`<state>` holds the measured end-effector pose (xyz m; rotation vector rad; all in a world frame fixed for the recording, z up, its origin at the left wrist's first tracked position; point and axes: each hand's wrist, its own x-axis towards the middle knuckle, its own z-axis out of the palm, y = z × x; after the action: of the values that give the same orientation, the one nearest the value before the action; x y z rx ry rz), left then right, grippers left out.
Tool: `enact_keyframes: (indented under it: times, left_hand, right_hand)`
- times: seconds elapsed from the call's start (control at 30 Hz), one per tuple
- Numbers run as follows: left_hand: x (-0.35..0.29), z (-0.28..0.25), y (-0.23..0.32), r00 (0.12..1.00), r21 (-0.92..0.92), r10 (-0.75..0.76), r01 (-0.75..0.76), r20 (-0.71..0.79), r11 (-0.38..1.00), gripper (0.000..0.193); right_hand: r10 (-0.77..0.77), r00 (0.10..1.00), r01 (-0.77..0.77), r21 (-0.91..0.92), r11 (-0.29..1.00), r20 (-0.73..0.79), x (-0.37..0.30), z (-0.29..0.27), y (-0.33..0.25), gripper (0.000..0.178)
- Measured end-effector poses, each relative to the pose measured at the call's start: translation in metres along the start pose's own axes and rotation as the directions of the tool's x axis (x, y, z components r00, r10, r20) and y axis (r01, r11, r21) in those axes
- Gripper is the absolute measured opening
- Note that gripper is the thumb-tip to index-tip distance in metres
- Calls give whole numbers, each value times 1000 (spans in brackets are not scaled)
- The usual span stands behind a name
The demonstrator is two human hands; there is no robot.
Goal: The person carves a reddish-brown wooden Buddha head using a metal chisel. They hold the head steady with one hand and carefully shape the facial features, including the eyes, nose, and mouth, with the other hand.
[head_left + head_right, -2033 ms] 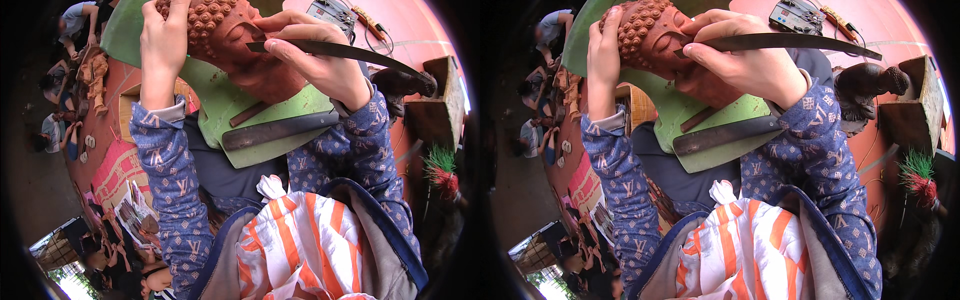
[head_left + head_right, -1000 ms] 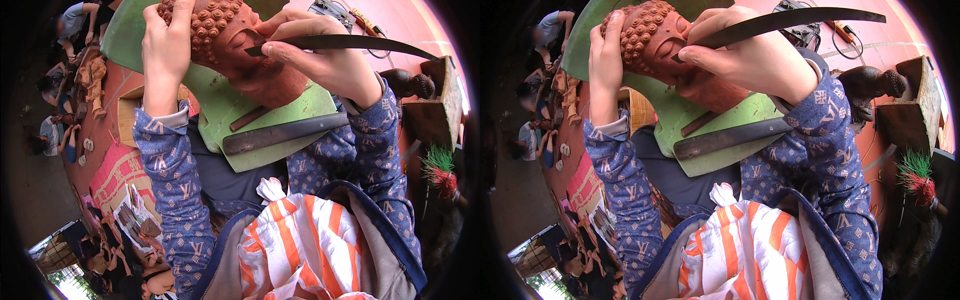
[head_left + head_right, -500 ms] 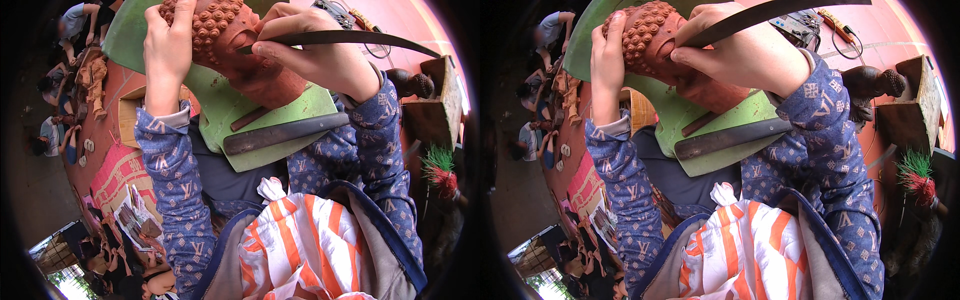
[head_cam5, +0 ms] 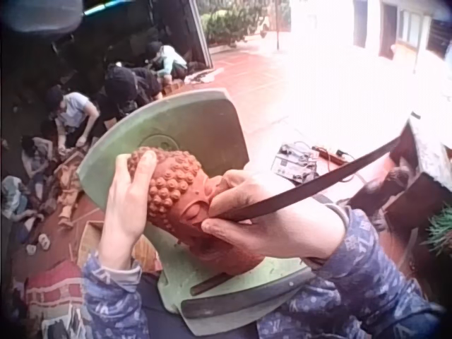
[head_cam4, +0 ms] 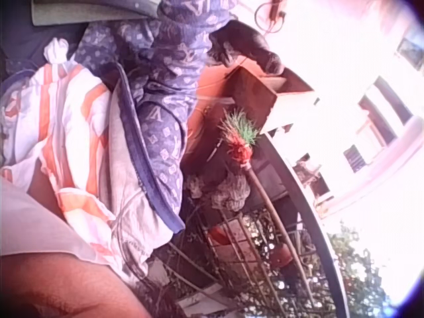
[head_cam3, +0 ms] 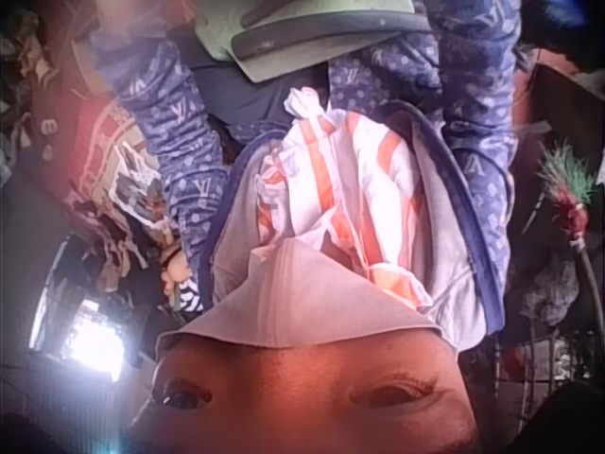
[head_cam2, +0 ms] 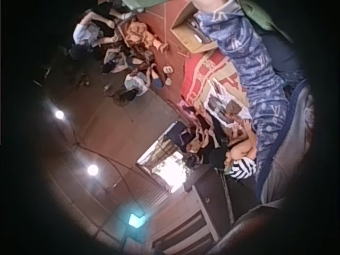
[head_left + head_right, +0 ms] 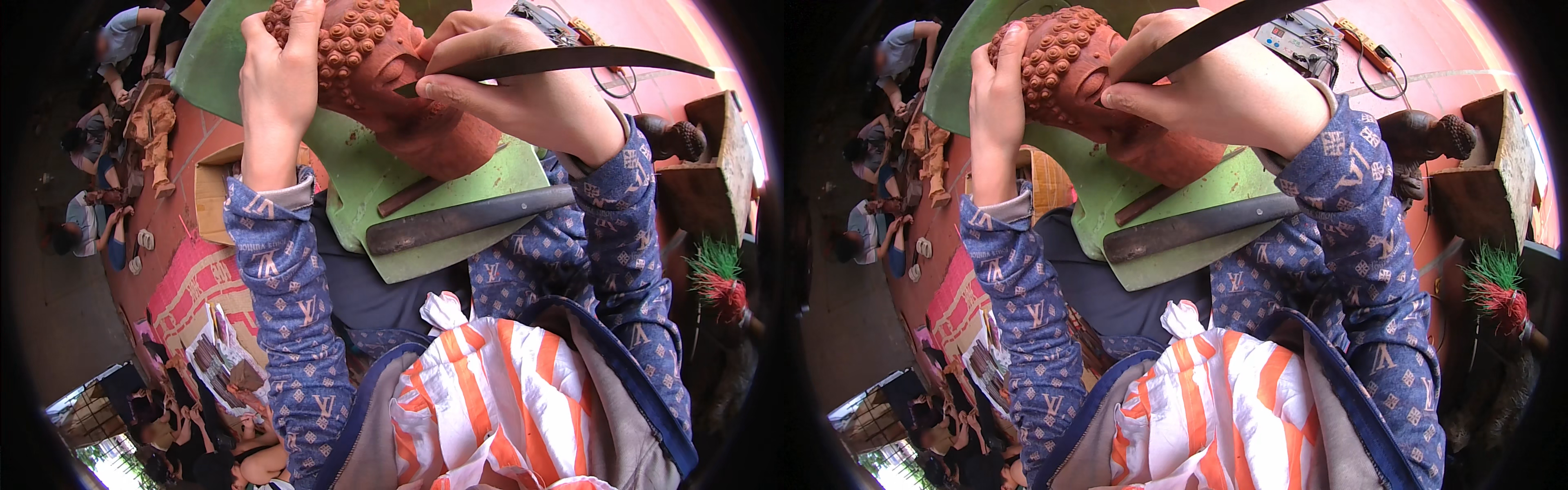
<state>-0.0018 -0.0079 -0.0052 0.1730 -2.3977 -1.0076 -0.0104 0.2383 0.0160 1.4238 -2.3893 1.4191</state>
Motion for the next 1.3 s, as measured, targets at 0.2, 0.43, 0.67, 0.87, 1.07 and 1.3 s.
enact_keyframes:
  times: [0.2,0.43,0.67,0.87,1.07,1.3]
  left_hand:
    - [1,0,4,1000,-1,9,-9,8,1000,69]
    - [-1,-1,7,999,12,-36,36,1,999,71]
    - [0,0,7,999,5,-45,45,9,999,71]
    - [0,0,9,999,-20,-31,31,7,999,70]
    - [-1,-1,7,999,-19,-42,43,15,999,69]
    - [-1,0,7,999,-22,-43,43,7,999,68]
  right_hand:
    - [-26,999,24,82,996,26,2,-1,24,14]
    - [-72,997,70,-99,993,-17,3,0,-3,15]
    - [-71,997,77,-204,976,32,2,2,7,14]
    - [-51,996,49,-28,998,-74,-1,2,28,15]
    - [-57,998,59,-184,981,12,2,1,12,16]
    - [-61,998,58,-86,995,-35,-1,6,27,16]
